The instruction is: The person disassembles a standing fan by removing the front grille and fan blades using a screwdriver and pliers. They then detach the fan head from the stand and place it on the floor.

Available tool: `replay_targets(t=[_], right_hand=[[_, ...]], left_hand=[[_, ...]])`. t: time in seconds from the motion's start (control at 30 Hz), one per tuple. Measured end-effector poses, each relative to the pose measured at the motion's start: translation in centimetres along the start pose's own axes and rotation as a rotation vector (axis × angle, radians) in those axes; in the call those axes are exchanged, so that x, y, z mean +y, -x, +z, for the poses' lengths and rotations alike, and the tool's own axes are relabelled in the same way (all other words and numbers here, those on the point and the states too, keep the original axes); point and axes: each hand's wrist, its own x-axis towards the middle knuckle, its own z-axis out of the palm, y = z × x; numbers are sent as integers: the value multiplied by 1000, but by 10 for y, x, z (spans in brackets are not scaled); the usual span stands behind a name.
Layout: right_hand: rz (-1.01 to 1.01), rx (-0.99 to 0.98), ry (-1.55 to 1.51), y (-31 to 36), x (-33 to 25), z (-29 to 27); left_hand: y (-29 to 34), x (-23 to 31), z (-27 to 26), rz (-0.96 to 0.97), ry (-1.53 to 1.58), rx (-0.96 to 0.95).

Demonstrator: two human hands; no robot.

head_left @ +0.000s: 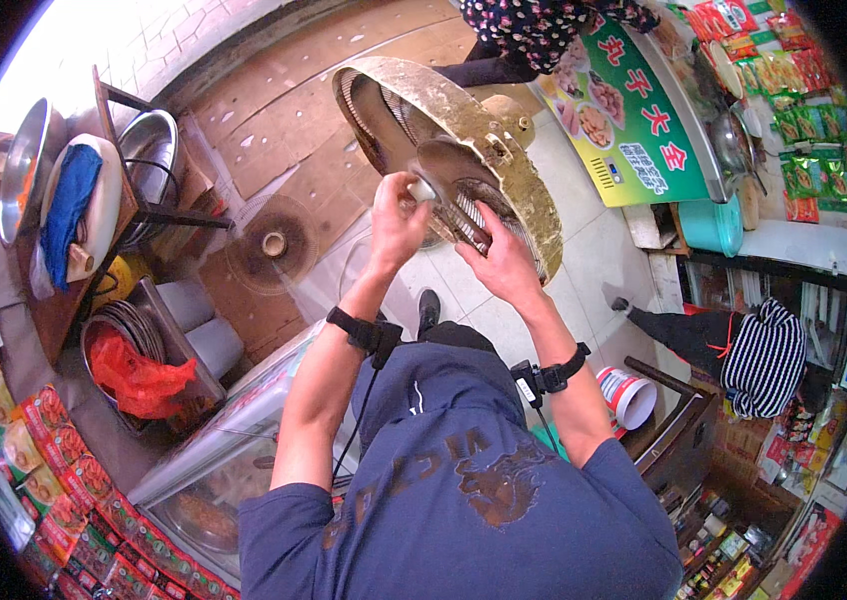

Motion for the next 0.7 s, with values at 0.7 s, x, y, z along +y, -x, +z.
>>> replay_targets(t=[0.7], right_hand=[[88, -114, 82, -2, -7, -5]], left_hand=[[104, -136, -92, -777, 260, 110]])
